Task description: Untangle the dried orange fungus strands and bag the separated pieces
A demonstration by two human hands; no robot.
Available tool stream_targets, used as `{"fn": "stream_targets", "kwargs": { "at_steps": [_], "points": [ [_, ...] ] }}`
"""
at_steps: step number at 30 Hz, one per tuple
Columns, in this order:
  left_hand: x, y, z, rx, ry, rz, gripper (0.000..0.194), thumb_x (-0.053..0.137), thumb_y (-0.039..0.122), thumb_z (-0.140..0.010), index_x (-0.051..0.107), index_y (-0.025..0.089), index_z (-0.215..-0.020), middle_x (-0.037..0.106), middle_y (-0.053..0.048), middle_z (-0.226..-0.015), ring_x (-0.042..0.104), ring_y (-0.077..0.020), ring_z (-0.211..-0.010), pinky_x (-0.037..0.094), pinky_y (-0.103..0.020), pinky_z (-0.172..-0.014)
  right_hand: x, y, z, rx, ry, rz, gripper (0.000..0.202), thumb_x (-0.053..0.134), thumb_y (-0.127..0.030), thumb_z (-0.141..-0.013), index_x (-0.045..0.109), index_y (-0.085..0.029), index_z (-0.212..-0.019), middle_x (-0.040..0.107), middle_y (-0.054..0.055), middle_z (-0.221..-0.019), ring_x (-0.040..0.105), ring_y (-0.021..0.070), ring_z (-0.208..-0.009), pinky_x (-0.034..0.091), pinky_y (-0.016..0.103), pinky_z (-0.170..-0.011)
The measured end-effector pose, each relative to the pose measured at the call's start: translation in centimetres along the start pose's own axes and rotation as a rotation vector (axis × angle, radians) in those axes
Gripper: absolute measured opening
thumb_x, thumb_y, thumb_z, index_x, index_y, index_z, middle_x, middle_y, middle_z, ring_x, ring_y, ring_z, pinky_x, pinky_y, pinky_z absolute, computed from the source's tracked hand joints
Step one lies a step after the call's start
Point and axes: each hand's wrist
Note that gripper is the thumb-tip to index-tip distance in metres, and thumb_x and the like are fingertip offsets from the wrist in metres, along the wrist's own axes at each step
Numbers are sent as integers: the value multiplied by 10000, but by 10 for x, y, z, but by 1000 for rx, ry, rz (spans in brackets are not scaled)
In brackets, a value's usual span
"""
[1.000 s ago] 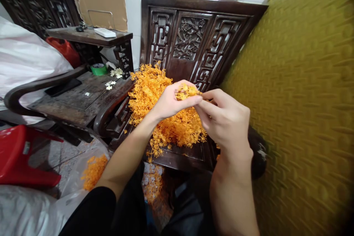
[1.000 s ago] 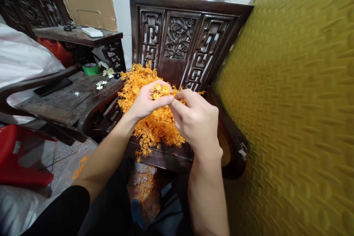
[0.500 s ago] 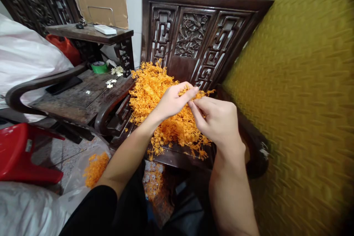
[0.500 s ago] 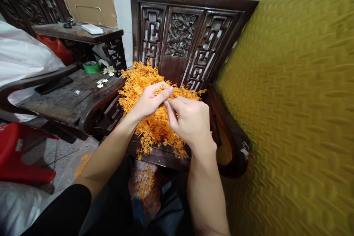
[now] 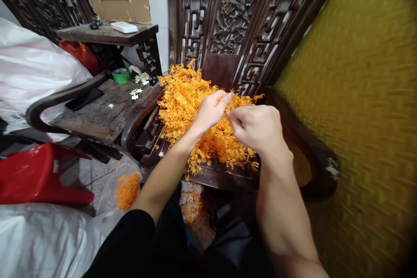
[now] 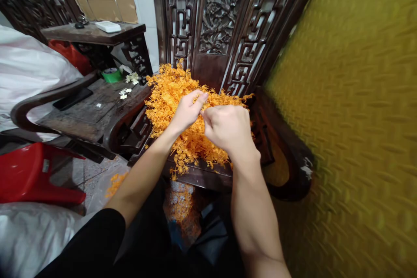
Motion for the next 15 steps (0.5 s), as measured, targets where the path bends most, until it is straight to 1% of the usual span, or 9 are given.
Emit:
{"fn": "stream_targets", "kwargs": {
  "at_steps": [3,5,7,9,10,11,13,14,15],
  "points": [
    [3,-13,-4,-36,68,-26,443,552,577,-1028,562,212,-777,564,-2,-708,509,-173,-703,408,-333,-740,8,-1,-3,-17,-58,8,227,536,-197,-811,698,-174,-655,741,82,-706,548,183,-589,207,339,-602],
    [5,-18,-5,-54,72,-7,429,568,555,-1028,564,208,-775,567,-1,-708,512,-171,-701,403,-326,-731,12,-3,-5,-12,-83,5,230,529,-194,-806,704,-176,-657,738,78,-702,562,186,-600,213,338,-605],
    [6,-22,-7,-78,68,20,412,564,522,-1040,569,199,-783,570,2,-716,519,-161,-705,406,-307,-717,14,-5,-7,2,-91,2,240,523,-199,-814,693,-178,-646,726,74,-685,562,188,-598,218,336,-603],
    [3,-28,-10,-126,85,79,388,573,489,-1045,571,189,-797,558,10,-713,519,-143,-695,402,-276,-680,11,-6,-7,0,-68,-20,261,519,-200,-830,659,-180,-611,694,68,-640,541,182,-568,224,335,-593],
    [0,-32,-12,-180,119,136,379,584,481,-1042,562,189,-803,533,21,-693,503,-128,-663,386,-258,-641,7,-7,-5,-22,-48,-56,280,522,-204,-842,633,-181,-586,666,61,-605,528,175,-548,233,333,-585],
    [-6,-35,-14,-263,170,214,377,597,482,-1037,541,192,-804,489,37,-658,466,-111,-607,354,-239,-590,1,-7,-3,-53,-17,-106,305,532,-213,-858,606,-184,-563,632,52,-570,513,167,-529,248,330,-577],
    [-20,-40,-18,-466,278,412,400,607,498,-1031,470,206,-795,364,80,-587,329,-76,-485,236,-213,-493,-15,-5,4,-111,100,-234,358,575,-247,-898,574,-189,-544,565,27,-523,486,145,-494,283,319,-553],
    [-27,-39,-19,-545,303,512,412,600,504,-1034,435,213,-793,308,97,-567,257,-63,-447,172,-208,-466,-23,-3,8,-121,171,-299,363,606,-262,-914,584,-191,-559,554,16,-521,479,135,-485,300,313,-541],
    [-33,-36,-18,-574,288,600,413,589,503,-1041,419,216,-797,285,107,-558,216,-53,-427,129,-202,-453,-31,-1,11,-118,228,-358,344,634,-266,-923,608,-193,-588,559,7,-529,478,126,-479,313,308,-531]
  ]
}}
Point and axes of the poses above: each hand's wrist, its own z-axis away from the middle knuckle, its own x-axis out of the palm, y = z × x
